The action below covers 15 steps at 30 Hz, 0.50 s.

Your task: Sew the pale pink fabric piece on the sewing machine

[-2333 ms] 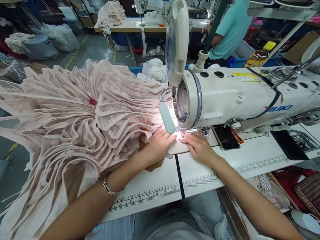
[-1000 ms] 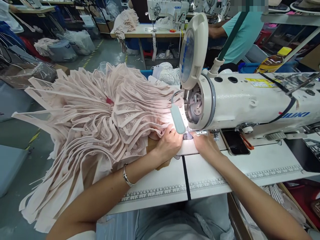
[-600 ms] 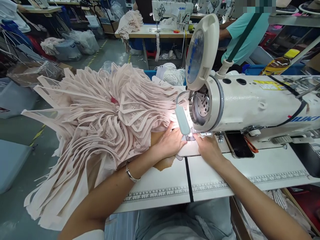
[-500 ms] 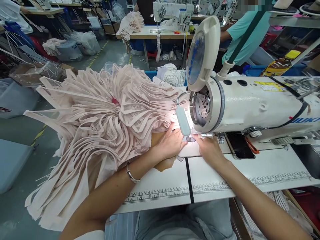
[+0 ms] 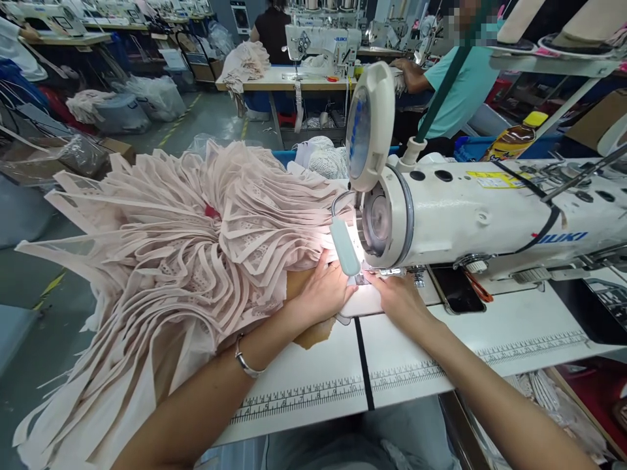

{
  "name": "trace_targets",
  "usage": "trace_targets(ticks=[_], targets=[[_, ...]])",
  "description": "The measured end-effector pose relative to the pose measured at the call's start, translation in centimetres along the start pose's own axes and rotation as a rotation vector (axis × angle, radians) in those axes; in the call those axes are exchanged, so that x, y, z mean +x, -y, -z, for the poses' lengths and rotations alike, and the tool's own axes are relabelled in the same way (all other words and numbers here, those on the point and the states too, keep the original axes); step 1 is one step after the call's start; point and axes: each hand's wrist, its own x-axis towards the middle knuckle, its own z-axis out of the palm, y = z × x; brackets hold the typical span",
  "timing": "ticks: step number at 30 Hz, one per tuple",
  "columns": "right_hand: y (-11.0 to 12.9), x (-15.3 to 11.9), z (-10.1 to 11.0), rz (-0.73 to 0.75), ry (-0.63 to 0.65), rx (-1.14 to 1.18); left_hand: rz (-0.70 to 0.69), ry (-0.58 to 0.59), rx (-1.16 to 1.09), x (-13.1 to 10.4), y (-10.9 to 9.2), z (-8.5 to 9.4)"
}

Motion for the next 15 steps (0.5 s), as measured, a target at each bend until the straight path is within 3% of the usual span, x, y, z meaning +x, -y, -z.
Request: trace_targets(ticks=[15], targets=[[0.05, -0.13, -0.49, 0.011, 0.007, -0.034, 0.023, 0.005, 0.038, 0.04, -0.05, -0.20]])
